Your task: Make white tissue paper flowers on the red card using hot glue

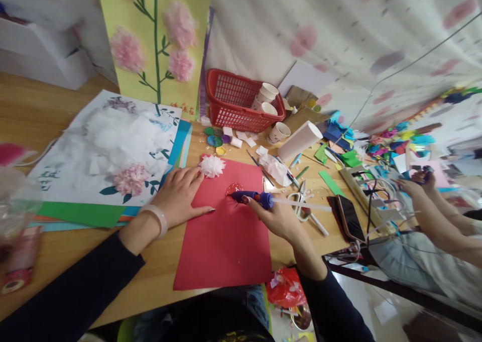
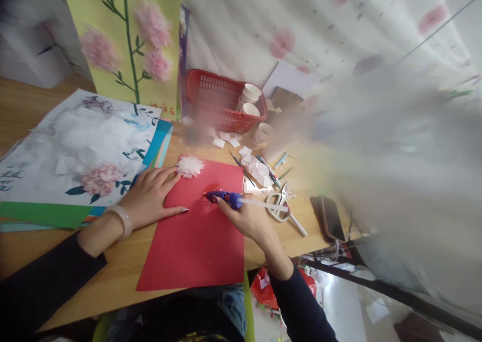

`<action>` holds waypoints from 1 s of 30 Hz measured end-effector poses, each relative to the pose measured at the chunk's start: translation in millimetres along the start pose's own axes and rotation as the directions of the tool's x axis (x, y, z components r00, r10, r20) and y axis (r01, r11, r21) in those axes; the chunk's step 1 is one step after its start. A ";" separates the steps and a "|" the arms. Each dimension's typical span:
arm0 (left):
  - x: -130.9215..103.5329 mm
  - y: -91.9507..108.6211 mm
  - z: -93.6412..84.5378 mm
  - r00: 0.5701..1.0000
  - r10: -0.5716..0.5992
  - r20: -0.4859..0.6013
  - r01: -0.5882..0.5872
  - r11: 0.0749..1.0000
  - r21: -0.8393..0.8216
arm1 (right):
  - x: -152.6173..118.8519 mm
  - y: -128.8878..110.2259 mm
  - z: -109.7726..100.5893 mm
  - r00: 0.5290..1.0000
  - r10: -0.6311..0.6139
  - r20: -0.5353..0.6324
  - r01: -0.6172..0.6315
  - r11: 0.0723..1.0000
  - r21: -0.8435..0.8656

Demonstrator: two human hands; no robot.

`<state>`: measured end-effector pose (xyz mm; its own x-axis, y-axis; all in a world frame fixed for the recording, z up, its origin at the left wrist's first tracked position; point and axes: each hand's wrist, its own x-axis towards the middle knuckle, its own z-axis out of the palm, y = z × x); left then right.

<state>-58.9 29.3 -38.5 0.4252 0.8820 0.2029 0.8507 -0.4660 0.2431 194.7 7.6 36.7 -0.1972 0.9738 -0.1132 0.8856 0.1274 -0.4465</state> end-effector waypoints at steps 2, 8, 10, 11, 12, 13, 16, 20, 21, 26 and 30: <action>0.0 -0.1 0.3 1.000 0.002 0.001 -0.002 1.000 0.010 | -2.5 2.8 -0.4 1.000 0.002 0.000 -0.002 1.000 -0.024; -0.2 -1.2 1.4 1.000 0.008 -0.004 -0.008 1.000 0.018 | -8.6 12.0 -1.3 1.000 -0.010 -0.013 0.010 1.000 -0.021; -0.2 -1.3 1.3 1.000 0.012 0.001 -0.012 0.999 0.031 | -8.1 10.2 -1.5 1.000 -0.003 0.006 0.003 1.000 0.015; -0.1 -1.3 1.1 1.000 0.013 0.004 -0.014 0.999 0.037 | -7.4 8.7 -1.4 1.000 -0.002 0.015 0.002 0.999 0.035; -0.1 -1.3 0.9 1.000 0.014 0.008 -0.014 0.999 0.041 | -6.6 7.0 -1.1 1.000 -0.002 0.023 0.001 0.999 0.053; 0.0 -1.4 0.7 1.000 0.014 0.010 -0.015 0.999 0.044 | -5.8 5.7 -0.7 1.000 -0.004 0.027 0.002 0.998 0.067; 0.2 -1.5 0.4 1.000 0.021 0.013 -0.022 0.998 0.056 | -4.7 4.9 0.9 1.000 -0.011 0.013 0.011 0.998 0.057; 0.2 -1.5 0.2 1.000 0.026 0.006 -0.026 0.998 0.061 | -7.2 9.3 0.4 1.000 -0.005 -0.015 0.004 0.999 -0.039; 0.2 -1.5 0.2 1.000 0.025 0.002 -0.025 0.998 0.054 | -8.1 10.4 -0.3 1.000 -0.003 -0.023 0.002 0.998 -0.058; 0.4 -1.7 0.2 1.000 0.021 0.004 -0.021 0.997 0.068 | -11.3 14.8 -4.8 0.996 -0.041 -0.073 0.034 0.994 -0.100; 0.2 -2.7 1.1 0.999 0.034 0.004 -0.034 0.995 0.094 | -13.1 18.5 -8.3 0.995 -0.048 -0.090 0.038 0.993 -0.108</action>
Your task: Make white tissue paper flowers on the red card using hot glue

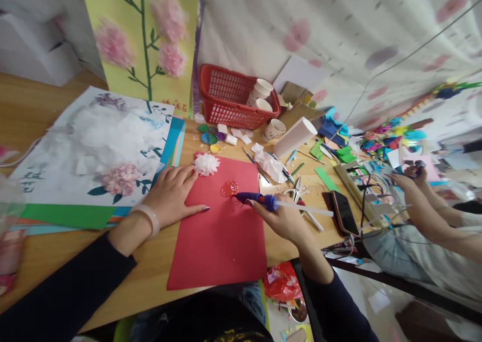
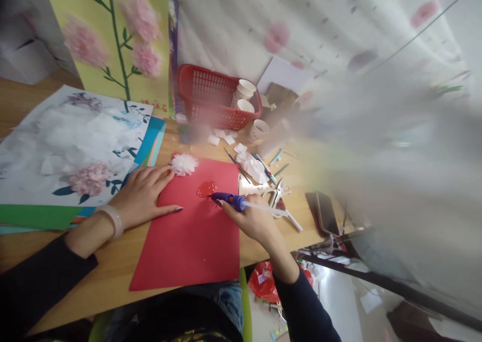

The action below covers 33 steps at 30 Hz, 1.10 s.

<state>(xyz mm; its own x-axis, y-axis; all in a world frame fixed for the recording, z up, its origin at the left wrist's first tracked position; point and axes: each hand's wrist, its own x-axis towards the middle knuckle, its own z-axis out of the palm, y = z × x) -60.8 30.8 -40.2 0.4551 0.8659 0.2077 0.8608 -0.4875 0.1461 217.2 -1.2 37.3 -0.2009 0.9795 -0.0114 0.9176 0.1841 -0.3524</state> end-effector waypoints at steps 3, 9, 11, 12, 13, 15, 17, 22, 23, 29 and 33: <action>-0.1 -0.1 0.5 1.000 0.003 -0.005 -0.003 1.000 0.004 | -1.7 2.1 -2.7 1.000 0.017 0.019 -0.018 0.999 0.031; -0.2 0.4 0.0 1.000 -0.007 0.003 0.007 1.000 -0.007 | -3.1 0.3 -6.3 1.000 0.018 0.022 -0.020 0.995 0.101; -0.4 0.3 0.2 1.000 -0.008 0.005 0.008 1.000 -0.009 | -1.7 -3.0 -4.7 0.999 0.008 0.044 -0.014 0.990 0.138; -0.5 0.2 0.5 1.000 -0.009 0.006 0.009 1.000 -0.009 | -0.6 -5.1 -3.1 0.999 0.004 0.050 -0.011 0.989 0.148; -0.5 0.1 0.8 1.000 -0.009 0.006 0.009 1.000 -0.009 | 0.9 -7.1 -1.1 0.999 0.001 0.055 -0.009 0.988 0.153; -0.4 0.2 1.2 1.000 -0.013 0.006 0.014 1.000 -0.007 | 4.5 -10.2 3.0 0.999 -0.003 0.052 -0.005 0.989 0.148; -0.3 0.7 1.1 1.000 -0.021 0.006 0.021 1.000 -0.006 | 8.2 -10.5 4.8 0.999 0.002 0.040 -0.008 0.990 0.140; 0.3 2.1 -0.6 1.000 -0.018 0.017 0.018 1.000 -0.023 | 11.7 -2.0 -7.2 0.994 0.108 -0.008 -0.105 0.981 0.163; 0.3 2.2 -0.7 1.000 -0.019 0.018 0.020 0.999 -0.027 | 11.4 -1.2 -10.1 0.993 0.118 0.016 -0.119 0.979 0.167; -0.6 1.3 0.4 0.999 -0.030 0.018 0.030 0.999 -0.027 | 15.1 -10.8 -8.2 0.993 0.093 0.073 -0.105 0.977 0.185; -1.4 0.7 1.2 0.999 -0.031 0.016 0.032 0.999 -0.035 | 20.1 -13.6 -10.2 0.994 0.112 0.001 -0.111 0.981 0.162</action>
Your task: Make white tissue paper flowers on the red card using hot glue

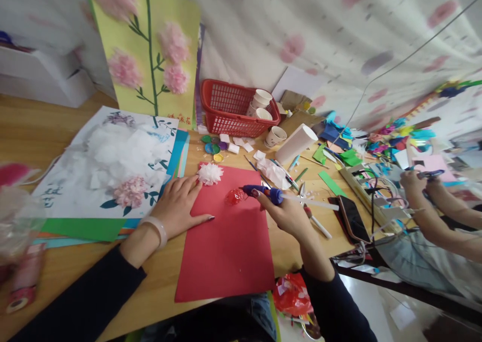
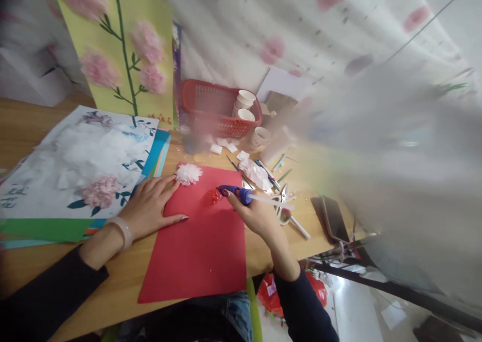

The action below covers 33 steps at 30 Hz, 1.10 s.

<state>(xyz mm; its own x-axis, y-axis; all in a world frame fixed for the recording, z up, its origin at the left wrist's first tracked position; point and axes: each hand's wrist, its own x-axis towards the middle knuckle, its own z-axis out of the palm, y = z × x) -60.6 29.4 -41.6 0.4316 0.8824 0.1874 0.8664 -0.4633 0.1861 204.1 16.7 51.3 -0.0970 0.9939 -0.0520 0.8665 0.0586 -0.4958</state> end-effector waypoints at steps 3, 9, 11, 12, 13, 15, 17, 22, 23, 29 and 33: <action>0.0 -0.3 0.6 1.000 0.004 -0.007 -0.004 1.000 -0.015 | -0.1 -0.8 -2.8 0.996 0.012 0.089 -0.014 1.000 0.020; 0.2 0.4 -0.1 1.000 0.001 -0.008 -0.001 1.000 -0.021 | 2.8 -2.4 11.1 0.996 -0.040 0.076 0.038 0.999 0.021; 0.1 0.7 -0.7 1.000 0.002 -0.007 -0.003 1.000 -0.028 | 4.0 -1.6 15.2 0.996 -0.066 0.066 0.068 0.997 -0.039; 0.0 0.8 -0.8 1.000 0.005 -0.005 -0.005 1.000 -0.030 | 4.3 -0.9 16.5 0.995 -0.077 0.063 0.081 0.995 -0.062; 0.0 0.8 -1.0 1.000 0.008 -0.003 -0.008 1.000 -0.030 | 4.3 -0.4 17.3 0.994 -0.088 0.062 0.093 0.993 -0.077; 0.1 0.8 -1.1 1.000 0.009 -0.002 -0.009 1.000 -0.027 | 4.0 0.3 18.4 0.992 -0.107 0.060 0.112 0.990 -0.088; 0.3 0.8 -1.4 1.000 0.005 -0.002 -0.005 1.000 -0.020 | 3.8 0.3 19.2 0.991 -0.118 0.060 0.123 0.989 -0.083; 0.7 1.7 -3.5 1.000 0.001 0.026 -0.001 1.000 -0.009 | 6.3 -0.2 21.5 0.994 -0.098 0.042 0.102 0.991 -0.091; 0.6 1.9 -3.8 1.000 0.001 0.027 -0.001 1.000 -0.010 | 7.2 0.4 21.7 0.995 -0.088 0.040 0.091 0.991 -0.095; 0.1 1.3 -1.9 1.000 0.000 0.000 0.000 1.000 -0.023 | 10.9 7.3 21.5 0.998 -0.058 0.011 0.059 0.986 -0.154; 0.1 0.5 -0.4 1.000 0.011 -0.012 -0.011 1.000 -0.004 | 8.3 6.6 18.9 0.998 -0.056 0.031 0.059 0.993 -0.100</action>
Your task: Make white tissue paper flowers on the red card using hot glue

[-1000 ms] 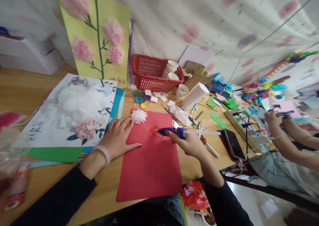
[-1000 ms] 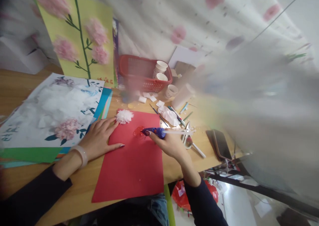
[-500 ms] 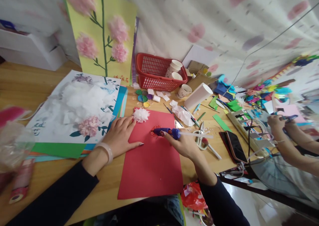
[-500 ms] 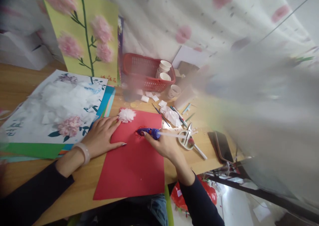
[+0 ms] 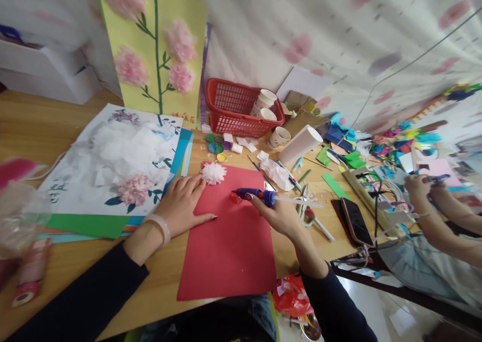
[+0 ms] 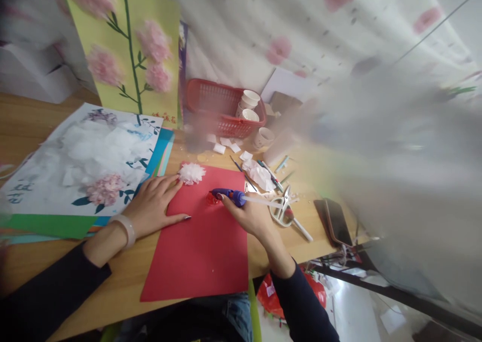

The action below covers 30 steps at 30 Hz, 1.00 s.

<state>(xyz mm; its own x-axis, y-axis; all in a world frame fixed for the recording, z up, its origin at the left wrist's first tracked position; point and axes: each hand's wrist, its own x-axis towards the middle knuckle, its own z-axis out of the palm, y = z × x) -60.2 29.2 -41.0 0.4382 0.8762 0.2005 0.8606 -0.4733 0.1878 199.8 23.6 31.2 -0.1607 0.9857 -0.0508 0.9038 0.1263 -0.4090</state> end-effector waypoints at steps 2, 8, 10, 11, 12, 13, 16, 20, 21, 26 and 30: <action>0.0 0.1 -0.2 1.000 0.002 0.004 -0.002 1.000 0.002 | -1.7 -2.6 -1.0 1.000 -0.016 0.022 0.015 0.999 0.045; -0.1 0.7 -0.4 1.000 -0.008 0.004 0.008 1.000 -0.017 | -4.2 -6.1 -1.7 0.996 -0.077 0.046 0.075 0.996 0.049; 0.0 0.5 0.0 1.000 -0.005 0.000 0.005 1.000 -0.031 | -4.6 -5.2 -2.6 0.995 -0.083 0.056 0.081 0.996 0.040; 0.1 0.4 0.1 1.000 -0.002 -0.001 0.002 0.999 -0.032 | -4.6 -4.9 -2.9 0.995 -0.081 0.062 0.079 0.996 0.038; 0.2 0.4 0.1 1.000 -0.001 -0.002 0.001 1.000 -0.030 | -4.5 -4.9 -3.2 0.995 -0.076 0.065 0.074 0.997 0.036; 0.3 0.3 0.0 1.000 0.001 0.001 -0.001 1.000 -0.025 | -4.2 -5.2 -3.2 0.995 -0.070 0.067 0.067 0.997 0.033; 0.4 0.5 -0.7 1.000 -0.002 0.014 0.002 1.000 -0.011 | -2.6 -7.1 -2.1 0.997 -0.050 0.063 0.049 0.999 0.019; 0.4 1.0 -1.8 1.000 -0.001 0.014 0.002 1.000 -0.022 | -0.5 -7.1 0.6 0.999 -0.044 0.027 0.045 0.999 -0.029; 0.4 1.1 -2.0 1.000 -0.001 0.012 0.001 1.000 -0.030 | 0.0 -6.2 1.2 0.999 -0.046 0.009 0.046 0.998 -0.043; 0.6 1.1 -2.0 1.000 -0.007 0.006 0.007 0.998 -0.059 | 2.2 -0.9 2.2 0.998 -0.055 -0.024 0.054 0.997 -0.060; 0.6 0.9 -1.2 1.000 -0.004 0.005 0.005 0.999 -0.044 | 3.1 -0.1 -1.5 0.998 -0.053 -0.045 0.050 0.997 -0.054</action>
<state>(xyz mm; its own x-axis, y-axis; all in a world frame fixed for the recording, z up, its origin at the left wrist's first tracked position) -59.5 29.2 -39.6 0.4357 0.8787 0.1949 0.8504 -0.4729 0.2307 199.8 26.9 32.4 -0.1901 0.9817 0.0121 0.9146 0.1816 -0.3612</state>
